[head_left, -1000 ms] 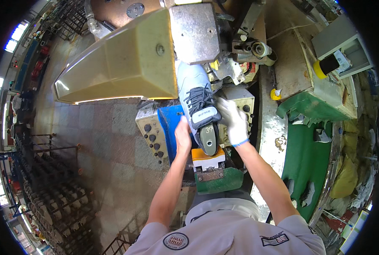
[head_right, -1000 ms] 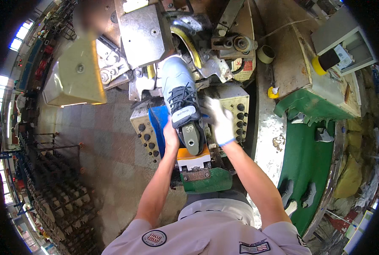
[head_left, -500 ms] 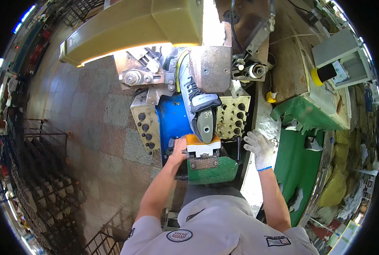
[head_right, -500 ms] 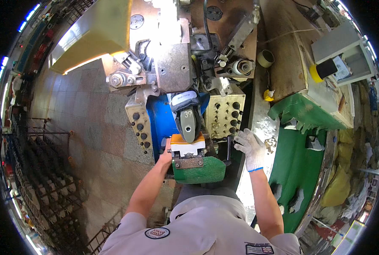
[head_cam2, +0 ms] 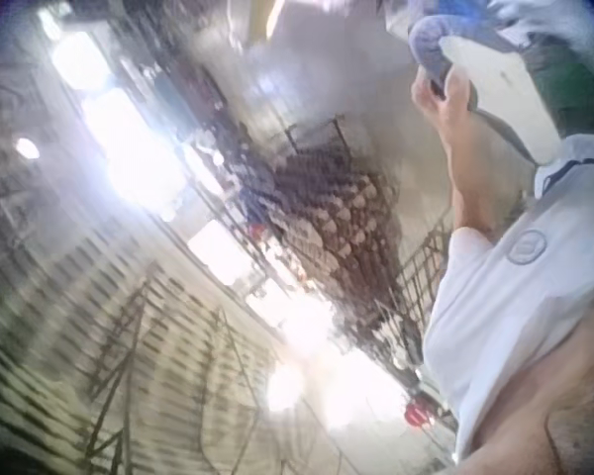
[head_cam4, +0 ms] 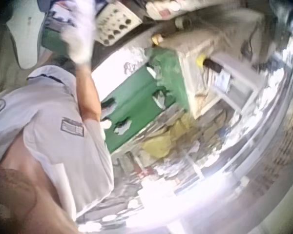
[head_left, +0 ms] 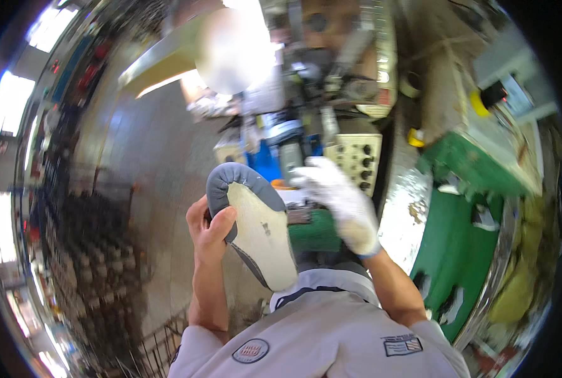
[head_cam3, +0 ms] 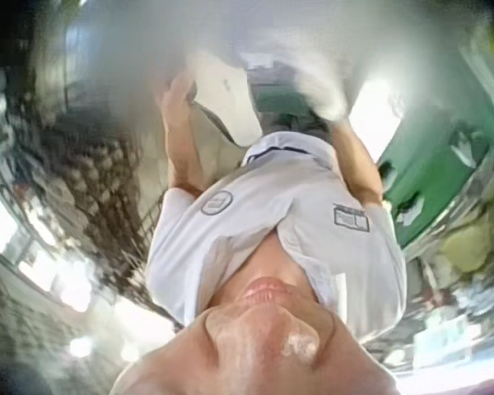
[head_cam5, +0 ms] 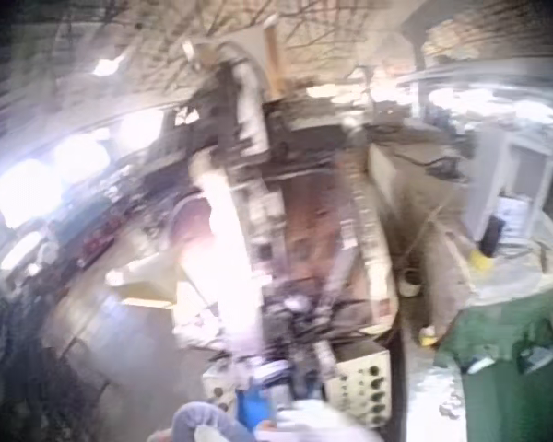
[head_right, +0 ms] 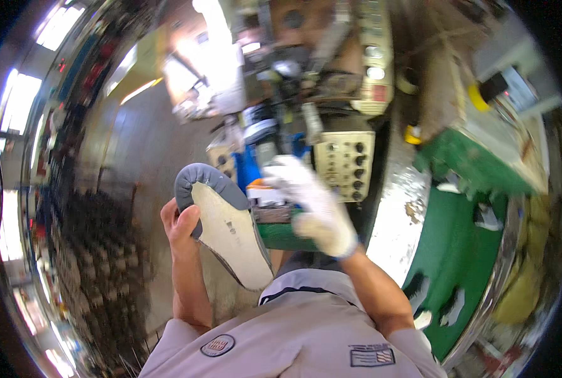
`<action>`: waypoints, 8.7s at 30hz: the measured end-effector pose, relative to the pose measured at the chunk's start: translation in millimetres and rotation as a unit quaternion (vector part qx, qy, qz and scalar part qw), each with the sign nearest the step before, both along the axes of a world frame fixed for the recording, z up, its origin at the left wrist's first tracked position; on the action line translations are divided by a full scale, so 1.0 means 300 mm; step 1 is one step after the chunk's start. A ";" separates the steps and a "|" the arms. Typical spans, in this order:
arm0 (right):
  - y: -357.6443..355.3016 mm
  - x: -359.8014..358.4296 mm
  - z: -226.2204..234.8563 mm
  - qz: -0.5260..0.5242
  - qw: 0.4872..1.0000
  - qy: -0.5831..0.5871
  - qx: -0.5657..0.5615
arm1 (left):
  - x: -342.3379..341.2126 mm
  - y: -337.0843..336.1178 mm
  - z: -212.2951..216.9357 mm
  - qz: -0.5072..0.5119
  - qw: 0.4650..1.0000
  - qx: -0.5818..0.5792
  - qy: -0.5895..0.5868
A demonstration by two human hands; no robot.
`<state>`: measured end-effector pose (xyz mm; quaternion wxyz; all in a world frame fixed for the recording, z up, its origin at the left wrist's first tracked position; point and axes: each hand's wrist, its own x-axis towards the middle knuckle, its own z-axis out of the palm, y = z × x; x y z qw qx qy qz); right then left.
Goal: The person operates a shoe-lasting machine to shape and secure the upper material of different shoe styles to their respective lasts, then places the finished components onto a conveyor belt.
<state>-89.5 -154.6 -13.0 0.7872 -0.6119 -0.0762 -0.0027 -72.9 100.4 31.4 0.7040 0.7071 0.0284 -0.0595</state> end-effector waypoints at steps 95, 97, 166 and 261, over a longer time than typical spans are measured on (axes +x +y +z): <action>0.101 0.386 -0.487 -0.177 0.942 0.201 0.202 | 0.375 -0.303 -0.812 0.045 0.978 -0.193 0.058; 0.052 0.357 -0.467 -0.168 0.944 0.233 0.160 | 0.353 -0.313 -0.739 0.051 0.942 -0.306 0.132; -1.248 -0.565 -0.822 -0.232 0.844 0.140 0.462 | -0.155 -0.991 -0.432 -0.255 0.953 0.137 0.088; -1.533 -0.932 -0.691 -0.328 0.746 0.562 -0.145 | -0.007 -0.320 -0.463 0.164 0.950 0.247 -0.099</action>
